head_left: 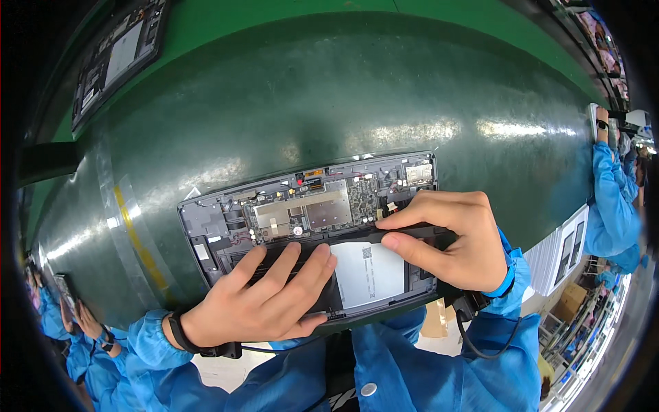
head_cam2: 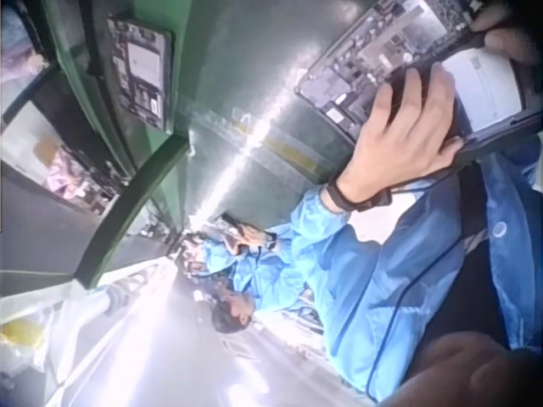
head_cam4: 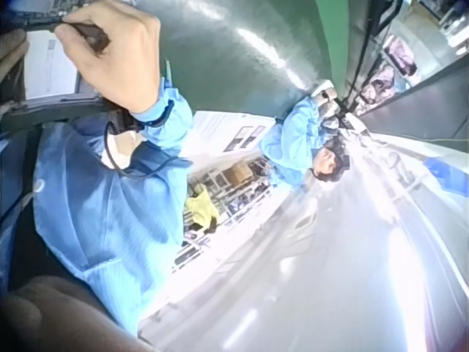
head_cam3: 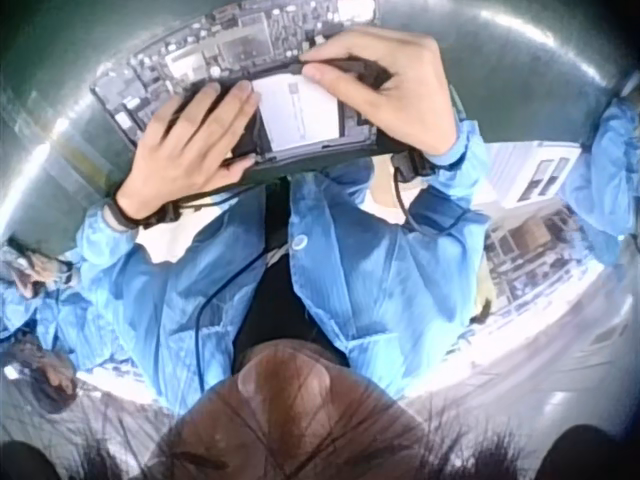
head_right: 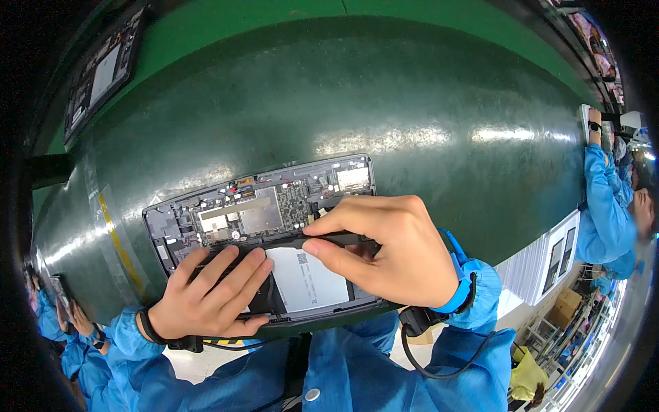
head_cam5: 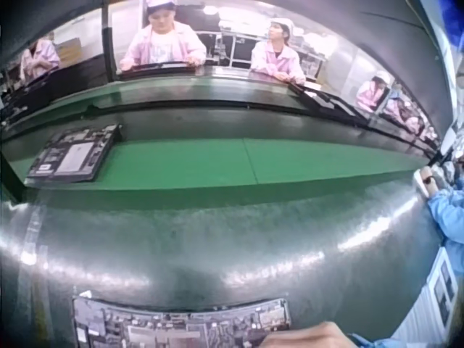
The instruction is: Connecting an internal component cable to a circuit board inside a tablet or laptop housing using tweezers.
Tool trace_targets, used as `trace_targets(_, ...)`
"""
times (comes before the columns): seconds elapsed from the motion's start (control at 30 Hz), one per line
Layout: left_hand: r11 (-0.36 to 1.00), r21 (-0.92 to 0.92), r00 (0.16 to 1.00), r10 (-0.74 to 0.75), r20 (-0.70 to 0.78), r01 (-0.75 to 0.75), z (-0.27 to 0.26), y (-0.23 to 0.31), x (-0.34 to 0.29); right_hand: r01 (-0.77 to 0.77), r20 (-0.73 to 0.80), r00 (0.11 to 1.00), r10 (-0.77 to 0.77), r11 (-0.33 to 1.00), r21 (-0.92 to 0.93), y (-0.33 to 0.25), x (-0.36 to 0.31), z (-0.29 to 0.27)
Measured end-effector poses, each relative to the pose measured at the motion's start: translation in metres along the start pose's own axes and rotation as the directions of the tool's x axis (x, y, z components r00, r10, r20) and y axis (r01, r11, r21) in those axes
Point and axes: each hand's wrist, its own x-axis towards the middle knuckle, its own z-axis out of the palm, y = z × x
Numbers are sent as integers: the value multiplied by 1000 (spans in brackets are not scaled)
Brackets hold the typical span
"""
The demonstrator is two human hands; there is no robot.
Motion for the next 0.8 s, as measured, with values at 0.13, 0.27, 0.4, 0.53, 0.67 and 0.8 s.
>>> trace_targets(0.13, 1000, -2, 1000, 7, 17, -7, -3, 0, -1, -2, 5, 1000, 2, 1000, 10, 1, 2, 2)
trace_targets(0.27, 1000, -13, 1000, 4, 9, -4, -1, 0, -3, -25, 3, 1000, 25, 999, 20, -1, 4, 4)
trace_targets(0.4, 1000, -17, 1000, 1, 4, -1, 0, 0, -3, -43, 23, 999, 43, 999, 25, -2, 5, 5)
trace_targets(0.53, 1000, -27, 1000, -5, -1, 5, 2, -1, -6, -65, 37, 997, 63, 997, 49, -1, 6, 8)
trace_targets(0.67, 1000, -12, 1000, 1, 3, -1, -2, 2, -2, -139, 39, 990, 135, 985, 103, -3, 3, 5)
trace_targets(0.8, 1000, -15, 1000, -6, 0, 6, 0, 0, -4, -229, 58, 973, 222, 957, 179, -6, 5, 9)
